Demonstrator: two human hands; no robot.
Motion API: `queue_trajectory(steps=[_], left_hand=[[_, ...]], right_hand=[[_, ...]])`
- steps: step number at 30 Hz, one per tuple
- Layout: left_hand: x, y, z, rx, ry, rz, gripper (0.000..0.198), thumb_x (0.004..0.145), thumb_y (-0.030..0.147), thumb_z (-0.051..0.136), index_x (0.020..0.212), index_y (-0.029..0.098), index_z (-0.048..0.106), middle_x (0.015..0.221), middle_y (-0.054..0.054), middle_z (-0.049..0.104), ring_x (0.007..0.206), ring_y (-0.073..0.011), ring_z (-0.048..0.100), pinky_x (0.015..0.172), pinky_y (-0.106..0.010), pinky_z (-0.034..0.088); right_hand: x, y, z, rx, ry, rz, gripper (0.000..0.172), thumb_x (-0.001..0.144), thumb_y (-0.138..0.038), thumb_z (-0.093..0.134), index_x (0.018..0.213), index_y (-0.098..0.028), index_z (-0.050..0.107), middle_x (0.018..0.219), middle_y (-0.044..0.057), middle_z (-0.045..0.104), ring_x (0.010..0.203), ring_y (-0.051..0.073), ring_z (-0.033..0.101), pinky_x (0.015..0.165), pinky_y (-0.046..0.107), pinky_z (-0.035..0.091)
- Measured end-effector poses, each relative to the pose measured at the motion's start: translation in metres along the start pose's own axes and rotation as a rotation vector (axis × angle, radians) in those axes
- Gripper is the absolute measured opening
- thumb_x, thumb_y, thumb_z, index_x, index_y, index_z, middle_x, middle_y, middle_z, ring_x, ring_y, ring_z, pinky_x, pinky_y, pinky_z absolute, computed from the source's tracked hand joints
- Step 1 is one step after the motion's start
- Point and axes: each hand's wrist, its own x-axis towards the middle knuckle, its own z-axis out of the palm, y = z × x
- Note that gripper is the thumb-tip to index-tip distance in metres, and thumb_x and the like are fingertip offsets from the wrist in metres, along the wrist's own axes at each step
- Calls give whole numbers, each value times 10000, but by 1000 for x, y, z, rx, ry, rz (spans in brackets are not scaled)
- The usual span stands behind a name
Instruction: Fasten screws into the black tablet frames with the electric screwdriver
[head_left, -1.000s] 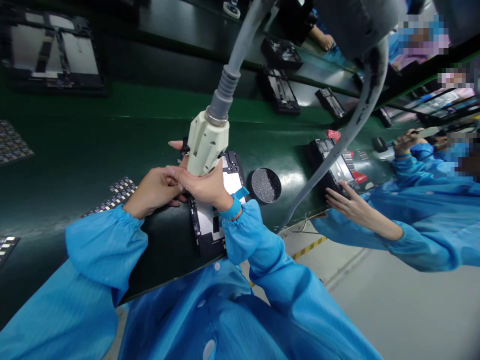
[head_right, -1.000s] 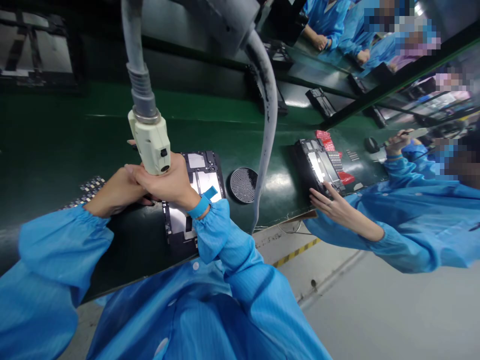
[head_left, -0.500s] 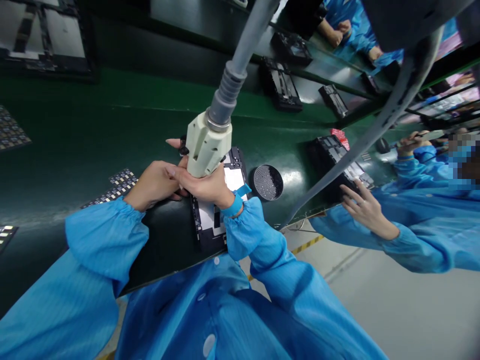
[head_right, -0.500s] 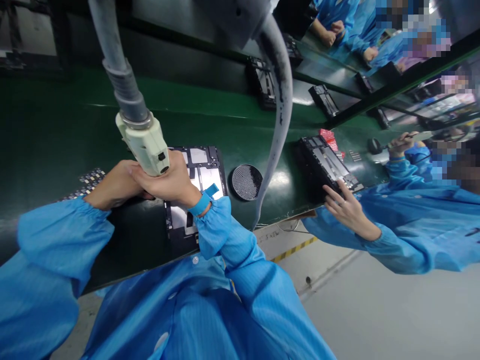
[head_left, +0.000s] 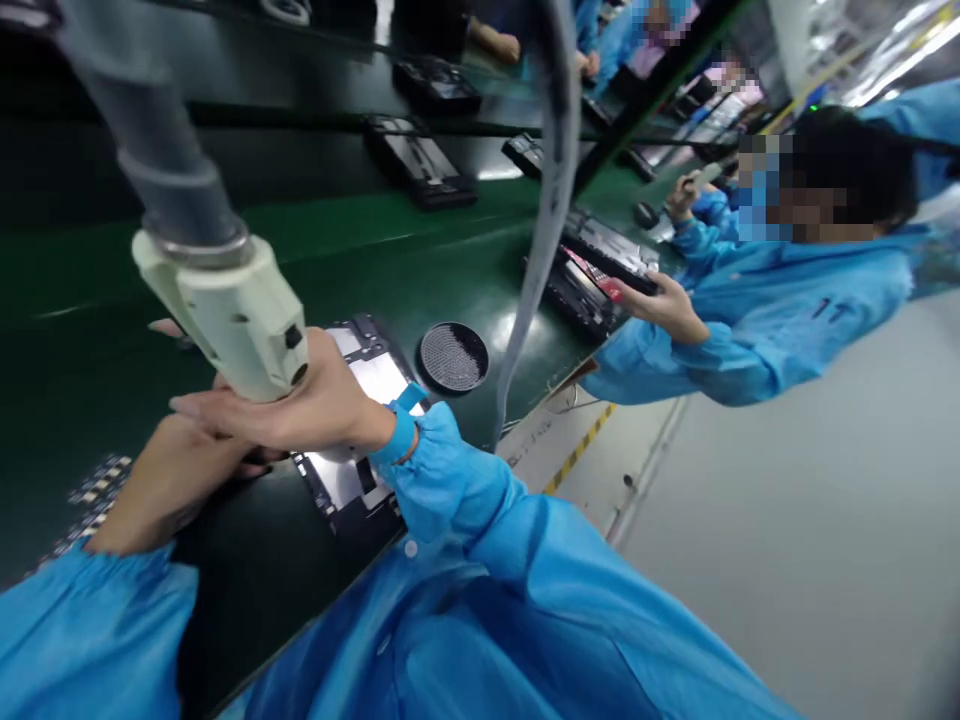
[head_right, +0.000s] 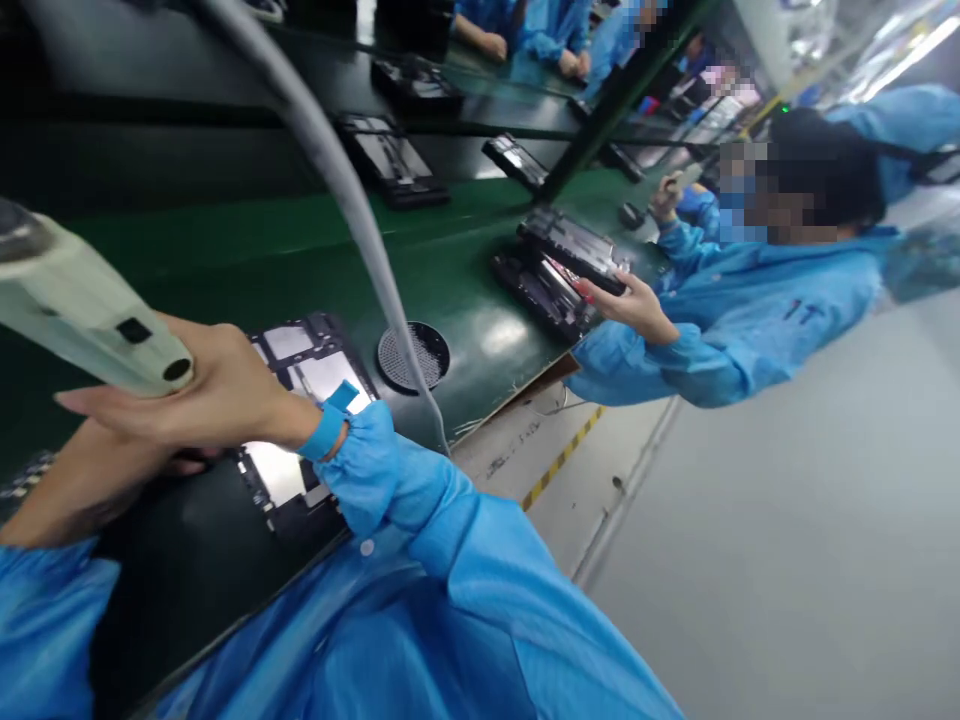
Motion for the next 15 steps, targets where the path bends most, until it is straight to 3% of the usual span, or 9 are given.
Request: queue_trajectory(steps=[2,4,6,8,11,15], left_hand=[[-1,2,0,-8,0,-82,399,561,588,802,768,263,695,738,-19,714,714,-204,687,540,-226,547],[-3,4,1,-15,29,-128,407,539,597,826,752,273,704,742,-13,714,727,-182,682,537,-192,520],[-6,4,3,4,55,-123,392,533,585,838,766,294,719,765,-3,722,743,-182,684,539,-194,517],[-6,2,4,41,71,-110,356,541,577,833,766,322,728,765,7,725,759,-196,692,537,-211,522],[-6,-4,5,88,87,-102,279,577,572,806,758,372,732,766,34,728,779,-201,702,562,-231,543],[-7,-7,4,120,101,-85,208,600,554,778,746,415,726,797,64,738,802,-217,713,602,-282,581]], right_hand=[[-4,-19,-28,31,55,1,164,759,-349,704,699,-234,604,814,-16,714,836,158,709,748,255,591],[-11,-26,-65,-1,167,22,225,731,-330,754,899,-215,659,782,-4,709,593,124,628,633,286,599],[-17,-17,-104,-6,316,-36,277,717,-326,785,917,-182,657,693,-12,672,481,109,569,589,305,587],[-19,2,-134,-76,441,-41,208,749,-330,770,814,-169,653,593,-18,610,532,132,601,641,315,594],[-18,31,-156,-109,563,5,211,744,-328,777,795,-164,655,532,-38,567,544,134,599,642,304,576],[-15,48,-160,-72,582,25,215,729,-264,783,865,-144,668,528,-53,577,518,118,579,636,283,549]])
